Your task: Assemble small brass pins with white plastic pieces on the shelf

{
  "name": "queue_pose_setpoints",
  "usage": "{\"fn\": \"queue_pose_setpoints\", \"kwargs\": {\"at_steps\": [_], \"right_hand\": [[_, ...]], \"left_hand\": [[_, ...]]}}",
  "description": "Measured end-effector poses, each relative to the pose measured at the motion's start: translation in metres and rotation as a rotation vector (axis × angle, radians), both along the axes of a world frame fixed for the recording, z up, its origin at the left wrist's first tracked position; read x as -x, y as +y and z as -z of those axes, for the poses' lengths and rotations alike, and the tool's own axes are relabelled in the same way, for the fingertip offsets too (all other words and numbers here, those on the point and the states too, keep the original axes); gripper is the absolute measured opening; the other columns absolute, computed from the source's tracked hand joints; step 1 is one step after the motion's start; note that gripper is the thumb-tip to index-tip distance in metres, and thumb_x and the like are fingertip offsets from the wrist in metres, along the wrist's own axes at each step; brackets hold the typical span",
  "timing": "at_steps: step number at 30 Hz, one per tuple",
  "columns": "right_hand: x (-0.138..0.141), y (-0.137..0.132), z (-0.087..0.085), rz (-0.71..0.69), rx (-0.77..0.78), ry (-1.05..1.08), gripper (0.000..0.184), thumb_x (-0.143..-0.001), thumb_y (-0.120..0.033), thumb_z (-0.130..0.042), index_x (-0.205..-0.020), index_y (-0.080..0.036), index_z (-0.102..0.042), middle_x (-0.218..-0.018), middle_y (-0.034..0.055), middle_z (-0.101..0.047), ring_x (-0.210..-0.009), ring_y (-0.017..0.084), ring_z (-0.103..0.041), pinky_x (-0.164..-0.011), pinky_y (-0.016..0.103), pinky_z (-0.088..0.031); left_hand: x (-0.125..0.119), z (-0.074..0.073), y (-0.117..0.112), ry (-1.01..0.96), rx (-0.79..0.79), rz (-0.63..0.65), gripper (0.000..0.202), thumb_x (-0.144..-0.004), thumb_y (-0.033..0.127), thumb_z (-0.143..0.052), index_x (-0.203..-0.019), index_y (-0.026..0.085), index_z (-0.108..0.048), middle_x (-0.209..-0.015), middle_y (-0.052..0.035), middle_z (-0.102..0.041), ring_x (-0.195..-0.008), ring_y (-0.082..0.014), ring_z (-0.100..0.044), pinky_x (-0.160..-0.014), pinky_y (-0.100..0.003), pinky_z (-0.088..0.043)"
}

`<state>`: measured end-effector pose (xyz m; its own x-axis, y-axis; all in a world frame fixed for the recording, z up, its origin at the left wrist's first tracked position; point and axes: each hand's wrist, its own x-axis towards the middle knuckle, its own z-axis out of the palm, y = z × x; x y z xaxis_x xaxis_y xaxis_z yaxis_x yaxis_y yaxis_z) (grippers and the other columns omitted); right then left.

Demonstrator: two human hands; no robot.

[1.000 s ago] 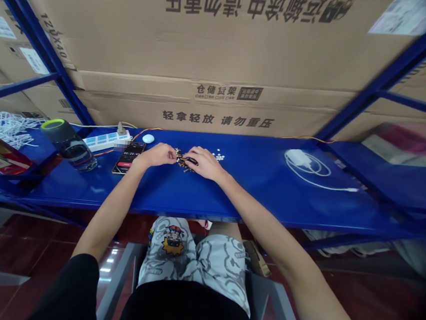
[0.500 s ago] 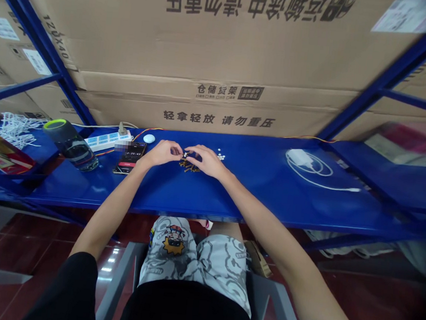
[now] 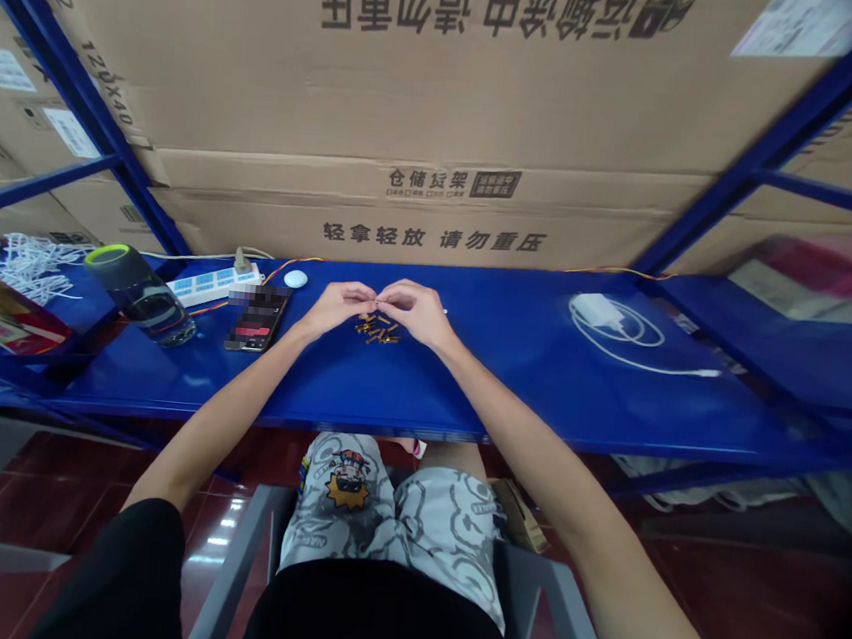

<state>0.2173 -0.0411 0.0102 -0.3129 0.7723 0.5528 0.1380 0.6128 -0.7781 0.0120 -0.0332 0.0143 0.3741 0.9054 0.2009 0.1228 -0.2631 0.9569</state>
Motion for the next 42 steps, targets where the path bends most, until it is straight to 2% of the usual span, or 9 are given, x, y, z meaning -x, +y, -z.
{"fn": "queue_pose_setpoints", "kwargs": {"at_steps": [4,10,17,20,25,31,36,39,42], "right_hand": [[0.001,0.003,0.002,0.005,0.036,0.038,0.021,-0.081,-0.042,-0.077,-0.086,-0.022,-0.075,-0.091,0.0046,-0.076,-0.084,0.021,-0.073,-0.086,0.039,-0.059],[0.0,0.006,0.006,0.009,0.092,0.056,0.019,-0.079,-0.036,-0.079,-0.09,-0.021,-0.074,-0.091,0.0044,-0.077,-0.087,0.021,-0.073,-0.089,0.041,-0.059],[-0.003,0.014,0.009,0.011,0.163,0.076,0.016,-0.077,-0.03,-0.078,-0.089,-0.019,-0.075,-0.089,0.0049,-0.077,-0.085,0.021,-0.072,-0.086,0.039,-0.059],[-0.017,0.022,0.009,0.151,0.109,-0.067,0.012,-0.079,-0.023,-0.071,-0.089,-0.019,-0.077,-0.091,0.0055,-0.076,-0.082,0.021,-0.071,-0.085,0.039,-0.058],[-0.043,0.026,0.004,0.42,-0.056,-0.548,0.022,-0.08,-0.01,-0.059,-0.083,-0.02,-0.079,-0.092,0.0068,-0.074,-0.082,0.021,-0.067,-0.086,0.038,-0.053],[-0.045,0.018,-0.003,0.594,-0.112,-0.743,0.022,-0.085,-0.015,-0.057,-0.086,-0.022,-0.078,-0.101,0.0082,-0.075,-0.099,0.027,-0.064,-0.093,0.045,-0.048],[-0.042,0.019,-0.003,0.578,-0.079,-0.712,0.027,-0.089,-0.015,-0.052,-0.095,-0.023,-0.077,-0.104,0.008,-0.075,-0.103,0.027,-0.064,-0.094,0.045,-0.047],[-0.041,0.021,-0.001,0.555,-0.069,-0.702,0.027,-0.09,-0.015,-0.053,-0.096,-0.023,-0.077,-0.103,0.0074,-0.075,-0.101,0.026,-0.064,-0.092,0.043,-0.048],[-0.039,0.021,0.001,0.545,-0.075,-0.692,0.027,-0.09,-0.015,-0.052,-0.096,-0.022,-0.078,-0.103,0.007,-0.076,-0.099,0.025,-0.065,-0.091,0.042,-0.049]], "left_hand": [[-0.002,-0.001,-0.001,-0.089,0.051,-0.03,0.032,-0.068,0.033,-0.086,-0.089,0.013,-0.073,-0.088,-0.0077,-0.077,-0.078,-0.0167,-0.07,-0.078,-0.035,-0.058],[-0.002,-0.002,-0.004,-0.101,0.036,-0.061,0.031,-0.067,0.034,-0.087,-0.088,0.013,-0.075,-0.09,-0.008,-0.078,-0.082,-0.0181,-0.071,-0.084,-0.039,-0.059],[0.001,-0.005,0.003,-0.004,0.019,-0.099,0.03,-0.072,0.032,-0.083,-0.094,0.012,-0.076,-0.093,-0.0111,-0.078,-0.082,-0.0188,-0.073,-0.087,-0.039,-0.059],[0.015,-0.008,0.009,0.084,-0.036,-0.119,0.028,-0.072,0.031,-0.082,-0.093,0.013,-0.076,-0.09,-0.0104,-0.078,-0.08,-0.0188,-0.072,-0.085,-0.038,-0.059],[0.042,-0.013,0.014,0.41,-0.193,0.041,0.019,-0.072,0.03,-0.078,-0.085,0.016,-0.076,-0.085,-0.0071,-0.078,-0.078,-0.0177,-0.071,-0.08,-0.032,-0.056],[0.055,-0.022,0.008,0.655,-0.204,0.163,0.025,-0.074,0.038,-0.076,-0.09,0.019,-0.079,-0.08,-0.0047,-0.077,-0.068,-0.0156,-0.066,-0.066,-0.027,-0.05],[0.056,-0.027,0.008,0.748,-0.29,-0.029,0.024,-0.082,0.04,-0.072,-0.09,0.019,-0.08,-0.083,-0.0052,-0.077,-0.071,-0.017,-0.066,-0.071,-0.03,-0.049],[0.052,-0.019,0.011,0.831,-0.334,-0.143,0.027,-0.082,0.044,-0.074,-0.093,0.02,-0.08,-0.089,-0.0067,-0.077,-0.078,-0.0198,-0.068,-0.074,-0.032,-0.049],[0.047,-0.008,0.015,0.889,-0.385,-0.167,0.028,-0.083,0.047,-0.073,-0.093,0.022,-0.081,-0.096,-0.0074,-0.077,-0.085,-0.0212,-0.068,-0.077,-0.032,-0.049]]}}
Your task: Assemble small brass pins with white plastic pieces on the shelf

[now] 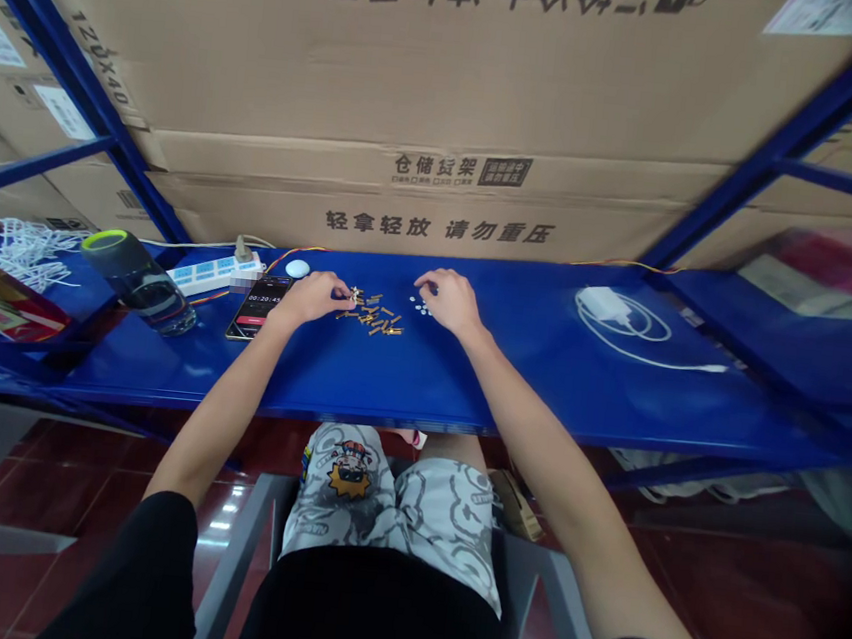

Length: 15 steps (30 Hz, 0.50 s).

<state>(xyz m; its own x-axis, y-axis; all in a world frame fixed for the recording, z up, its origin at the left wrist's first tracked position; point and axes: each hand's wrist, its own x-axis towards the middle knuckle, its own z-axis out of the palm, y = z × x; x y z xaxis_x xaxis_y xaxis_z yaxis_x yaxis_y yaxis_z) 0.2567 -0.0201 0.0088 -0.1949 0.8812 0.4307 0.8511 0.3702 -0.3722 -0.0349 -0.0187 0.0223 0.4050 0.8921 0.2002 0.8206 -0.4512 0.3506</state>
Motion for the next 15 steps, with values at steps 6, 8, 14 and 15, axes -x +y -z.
{"fn": "queue_pose_setpoints", "kwargs": {"at_steps": [6,8,14,15], "right_hand": [[0.002,-0.001,0.002,-0.037,-0.004,0.027,0.026,-0.089,-0.015,-0.054,-0.094,-0.023,-0.078,-0.097,0.0072,-0.076,-0.095,0.025,-0.065,-0.088,0.041,-0.05],[0.003,0.0,0.004,-0.062,-0.007,0.037,0.026,-0.089,-0.015,-0.054,-0.092,-0.023,-0.078,-0.095,0.007,-0.075,-0.093,0.025,-0.065,-0.088,0.041,-0.05],[0.013,-0.004,0.007,-0.203,-0.008,0.03,0.026,-0.09,-0.014,-0.053,-0.096,-0.024,-0.077,-0.096,0.005,-0.075,-0.094,0.023,-0.063,-0.092,0.039,-0.048],[0.016,-0.006,0.007,-0.238,-0.007,0.022,0.026,-0.091,-0.015,-0.053,-0.097,-0.024,-0.077,-0.098,0.005,-0.075,-0.095,0.023,-0.063,-0.092,0.039,-0.048]], "left_hand": [[-0.008,0.01,0.004,-0.063,-0.018,0.053,0.02,-0.084,0.039,-0.071,-0.086,0.022,-0.081,-0.086,-0.0062,-0.076,-0.07,-0.0183,-0.064,-0.073,-0.032,-0.049],[-0.008,0.012,0.006,-0.095,-0.007,0.098,0.019,-0.083,0.038,-0.071,-0.085,0.022,-0.08,-0.084,-0.006,-0.075,-0.068,-0.018,-0.063,-0.071,-0.031,-0.048],[-0.005,0.015,0.008,-0.202,0.093,0.097,0.011,-0.081,0.03,-0.074,-0.083,0.019,-0.073,-0.083,-0.0046,-0.071,-0.069,-0.0166,-0.063,-0.071,-0.03,-0.049],[-0.006,0.016,0.008,-0.216,0.104,0.11,0.009,-0.081,0.028,-0.074,-0.083,0.019,-0.072,-0.083,-0.0044,-0.071,-0.069,-0.0167,-0.064,-0.072,-0.03,-0.05]]}}
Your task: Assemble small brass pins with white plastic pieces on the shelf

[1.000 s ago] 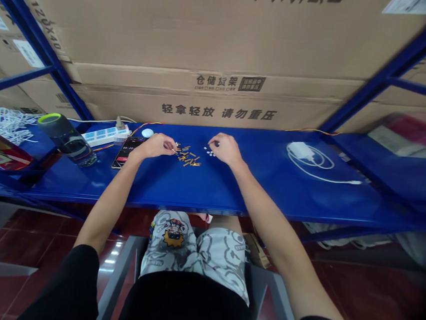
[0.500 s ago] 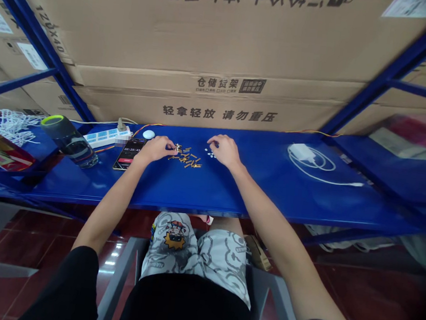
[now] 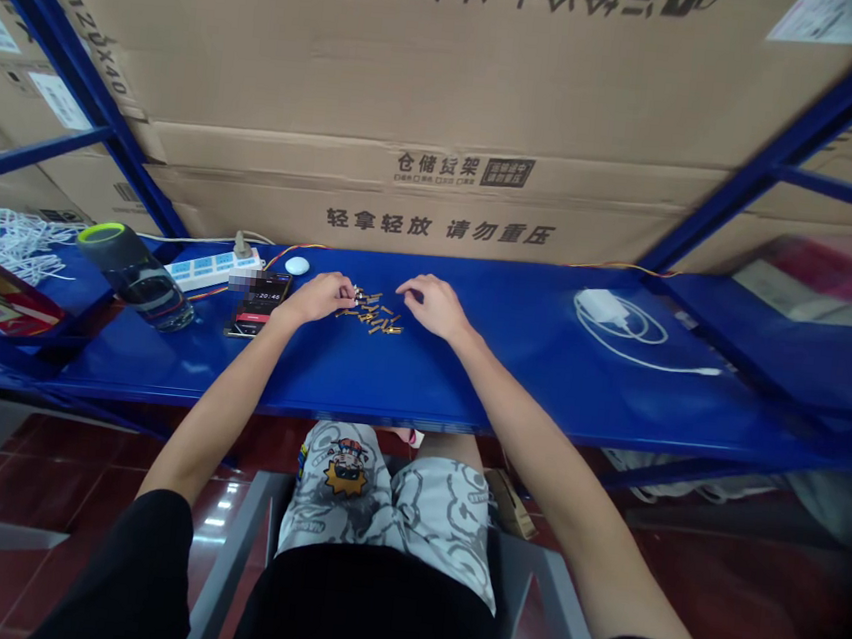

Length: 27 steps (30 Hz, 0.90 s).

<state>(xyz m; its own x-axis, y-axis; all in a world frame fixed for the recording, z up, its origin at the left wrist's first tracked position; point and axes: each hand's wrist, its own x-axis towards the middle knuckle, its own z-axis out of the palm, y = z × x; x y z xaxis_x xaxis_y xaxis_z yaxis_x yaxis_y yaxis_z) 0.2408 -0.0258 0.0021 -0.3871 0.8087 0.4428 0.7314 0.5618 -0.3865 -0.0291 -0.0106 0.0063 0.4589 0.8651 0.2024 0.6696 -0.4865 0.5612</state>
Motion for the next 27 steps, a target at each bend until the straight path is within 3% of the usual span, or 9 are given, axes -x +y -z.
{"fn": "queue_pose_setpoints", "kwargs": {"at_steps": [4,8,13,18,22,27], "right_hand": [[0.009,-0.007,-0.003,-0.094,-0.001,-0.019,0.026,-0.094,-0.016,-0.053,-0.102,-0.024,-0.076,-0.102,0.0052,-0.075,-0.098,0.023,-0.063,-0.093,0.038,-0.047],[0.009,-0.008,-0.004,-0.098,0.012,-0.025,0.027,-0.094,-0.016,-0.052,-0.103,-0.024,-0.076,-0.103,0.0047,-0.074,-0.099,0.022,-0.063,-0.093,0.037,-0.046],[0.006,-0.005,-0.002,-0.076,0.05,-0.029,0.027,-0.093,-0.016,-0.053,-0.102,-0.024,-0.077,-0.099,0.004,-0.075,-0.093,0.022,-0.063,-0.086,0.035,-0.047],[0.007,-0.007,-0.002,-0.079,0.055,-0.032,0.026,-0.093,-0.017,-0.054,-0.103,-0.025,-0.077,-0.099,0.0046,-0.075,-0.092,0.022,-0.064,-0.086,0.035,-0.048],[0.008,-0.008,-0.002,-0.094,0.056,-0.004,0.026,-0.094,-0.019,-0.054,-0.103,-0.026,-0.077,-0.101,0.0047,-0.075,-0.097,0.023,-0.065,-0.091,0.038,-0.048],[0.014,-0.012,-0.002,-0.237,0.056,0.163,0.029,-0.095,-0.03,-0.059,-0.123,-0.027,-0.07,-0.119,0.0057,-0.073,-0.098,0.021,-0.067,-0.093,0.038,-0.051]], "left_hand": [[-0.001,0.002,0.0,-0.034,0.023,0.043,0.007,-0.082,0.024,-0.07,-0.086,0.018,-0.067,-0.081,-0.0036,-0.069,-0.07,-0.0169,-0.064,-0.071,-0.03,-0.049],[-0.001,0.001,-0.001,0.017,0.09,0.056,0.007,-0.087,0.026,-0.064,-0.088,0.019,-0.061,-0.074,-0.0021,-0.068,-0.065,-0.0168,-0.062,-0.067,-0.029,-0.046],[-0.004,-0.002,-0.005,0.187,-0.089,0.129,0.004,-0.091,0.023,-0.055,-0.089,0.021,-0.058,-0.083,-0.0056,-0.065,-0.078,-0.0211,-0.061,-0.077,-0.034,-0.046],[-0.006,0.004,-0.007,0.221,-0.146,0.087,0.012,-0.096,0.022,-0.046,-0.09,0.02,-0.056,-0.094,-0.012,-0.065,-0.091,-0.0276,-0.062,-0.088,-0.041,-0.045],[-0.006,0.002,-0.009,0.161,-0.133,0.097,0.012,-0.098,0.024,-0.044,-0.093,0.02,-0.055,-0.095,-0.0109,-0.065,-0.094,-0.0269,-0.061,-0.089,-0.041,-0.045],[-0.021,-0.011,-0.022,0.003,-0.116,0.181,0.015,-0.101,0.031,-0.043,-0.097,0.021,-0.054,-0.095,-0.0081,-0.064,-0.089,-0.023,-0.06,-0.086,-0.037,-0.046]]}}
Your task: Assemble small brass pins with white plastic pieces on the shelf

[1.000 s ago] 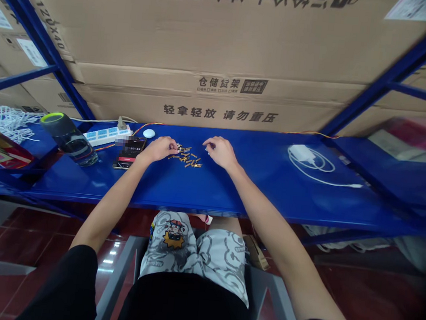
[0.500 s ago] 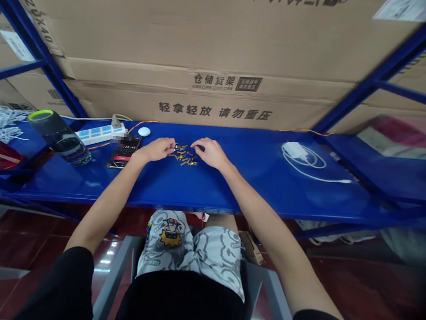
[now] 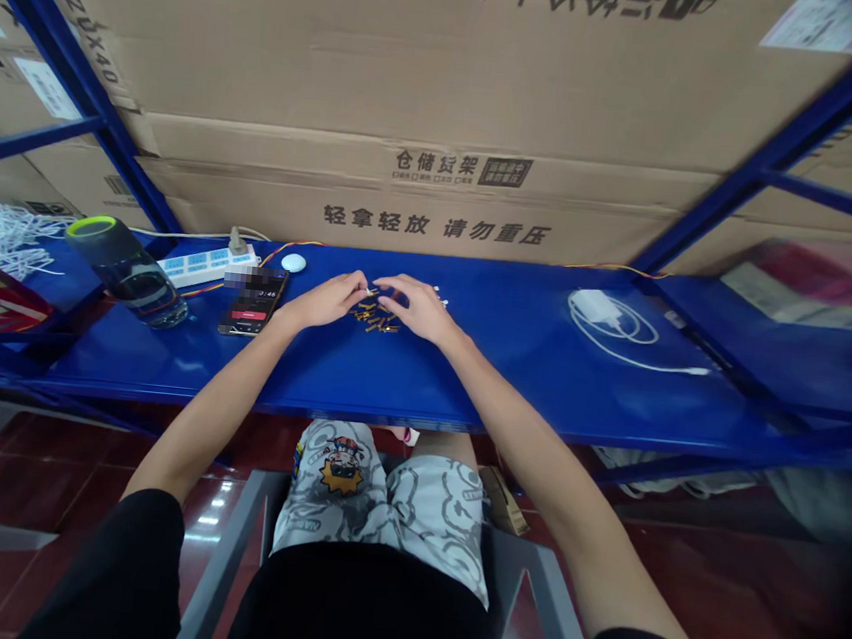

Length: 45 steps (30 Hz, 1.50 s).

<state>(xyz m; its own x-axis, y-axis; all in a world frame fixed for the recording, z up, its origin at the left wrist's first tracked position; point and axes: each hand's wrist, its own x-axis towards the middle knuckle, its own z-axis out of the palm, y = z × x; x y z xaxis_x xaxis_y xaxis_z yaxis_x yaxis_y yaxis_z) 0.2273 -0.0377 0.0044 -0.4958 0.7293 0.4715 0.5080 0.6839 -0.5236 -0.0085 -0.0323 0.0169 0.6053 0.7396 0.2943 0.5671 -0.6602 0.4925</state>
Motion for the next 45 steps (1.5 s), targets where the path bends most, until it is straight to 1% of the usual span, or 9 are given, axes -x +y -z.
{"fn": "queue_pose_setpoints", "kwargs": {"at_steps": [3,7,12,16,23,29,35,40,45], "right_hand": [[0.005,-0.002,-0.001,-0.036,0.089,0.157,0.025,-0.091,-0.036,-0.066,-0.113,-0.025,-0.073,-0.108,0.0054,-0.076,-0.089,0.021,-0.07,-0.087,0.036,-0.054],[0.007,0.0,-0.001,0.006,0.175,0.344,0.017,-0.085,-0.038,-0.073,-0.094,-0.023,-0.074,-0.092,0.0041,-0.077,-0.084,0.02,-0.072,-0.085,0.037,-0.057],[0.004,0.005,-0.002,0.013,0.269,0.474,0.025,-0.079,-0.031,-0.078,-0.102,-0.022,-0.075,-0.089,0.0044,-0.077,-0.084,0.021,-0.073,-0.087,0.039,-0.058],[0.002,0.007,0.0,0.006,0.306,0.481,0.023,-0.081,-0.031,-0.075,-0.103,-0.023,-0.077,-0.092,0.0042,-0.078,-0.081,0.02,-0.073,-0.086,0.04,-0.059],[0.003,0.007,0.003,0.023,0.224,0.33,0.016,-0.087,-0.029,-0.067,-0.095,-0.024,-0.08,-0.093,0.0034,-0.079,-0.081,0.019,-0.071,-0.082,0.035,-0.057],[0.004,0.003,0.0,0.048,0.181,0.356,0.017,-0.089,-0.029,-0.067,-0.098,-0.024,-0.08,-0.098,0.0039,-0.079,-0.088,0.02,-0.072,-0.086,0.035,-0.056],[0.008,0.003,0.003,0.122,0.096,0.409,0.018,-0.089,-0.031,-0.068,-0.099,-0.023,-0.08,-0.098,0.0055,-0.079,-0.09,0.022,-0.073,-0.088,0.038,-0.057],[0.009,0.004,0.006,0.003,0.195,0.461,0.026,-0.084,-0.038,-0.074,-0.105,-0.024,-0.078,-0.101,0.0046,-0.079,-0.091,0.022,-0.074,-0.089,0.038,-0.058],[0.008,0.004,0.002,-0.045,0.269,0.507,0.021,-0.08,-0.041,-0.078,-0.09,-0.022,-0.077,-0.09,0.004,-0.078,-0.082,0.02,-0.073,-0.084,0.037,-0.059]], "left_hand": [[-0.011,-0.004,-0.008,-0.066,0.021,0.062,0.019,-0.102,0.036,-0.044,-0.097,0.021,-0.053,-0.093,-0.0057,-0.063,-0.086,-0.02,-0.059,-0.084,-0.034,-0.046],[-0.017,-0.003,-0.01,-0.171,0.085,0.015,0.02,-0.101,0.04,-0.049,-0.099,0.021,-0.054,-0.091,-0.0041,-0.064,-0.082,-0.0175,-0.06,-0.079,-0.031,-0.048],[-0.015,-0.002,-0.007,-0.264,0.178,-0.004,0.022,-0.099,0.043,-0.054,-0.101,0.021,-0.055,-0.095,-0.0052,-0.07,-0.088,-0.0182,-0.065,-0.079,-0.03,-0.051],[-0.015,0.0,-0.007,-0.25,0.211,0.013,0.023,-0.101,0.043,-0.049,-0.104,0.021,-0.054,-0.099,-0.0064,-0.072,-0.089,-0.0181,-0.067,-0.079,-0.031,-0.052],[-0.016,0.003,-0.007,-0.1,0.065,0.003,0.025,-0.103,0.043,-0.045,-0.106,0.021,-0.057,-0.103,-0.0075,-0.071,-0.094,-0.0211,-0.067,-0.087,-0.035,-0.049],[-0.014,0.002,-0.004,0.027,-0.097,-0.005,0.032,-0.106,0.04,-0.037,-0.1,0.021,-0.063,-0.098,-0.0068,-0.069,-0.096,-0.0239,-0.062,-0.09,-0.037,-0.046],[-0.016,0.002,-0.005,-0.005,-0.118,-0.043,0.03,-0.107,0.038,-0.037,-0.101,0.021,-0.061,-0.099,-0.0058,-0.07,-0.096,-0.0233,-0.062,-0.089,-0.037,-0.046],[-0.018,0.002,-0.006,0.034,-0.17,-0.042,0.028,-0.107,0.034,-0.034,-0.102,0.02,-0.059,-0.102,-0.0076,-0.069,-0.097,-0.0236,-0.06,-0.091,-0.038,-0.047],[-0.019,-0.004,-0.01,0.087,-0.211,-0.013,0.032,-0.109,0.035,-0.031,-0.103,0.019,-0.058,-0.102,-0.0087,-0.067,-0.096,-0.0236,-0.059,-0.093,-0.039,-0.046]]}}
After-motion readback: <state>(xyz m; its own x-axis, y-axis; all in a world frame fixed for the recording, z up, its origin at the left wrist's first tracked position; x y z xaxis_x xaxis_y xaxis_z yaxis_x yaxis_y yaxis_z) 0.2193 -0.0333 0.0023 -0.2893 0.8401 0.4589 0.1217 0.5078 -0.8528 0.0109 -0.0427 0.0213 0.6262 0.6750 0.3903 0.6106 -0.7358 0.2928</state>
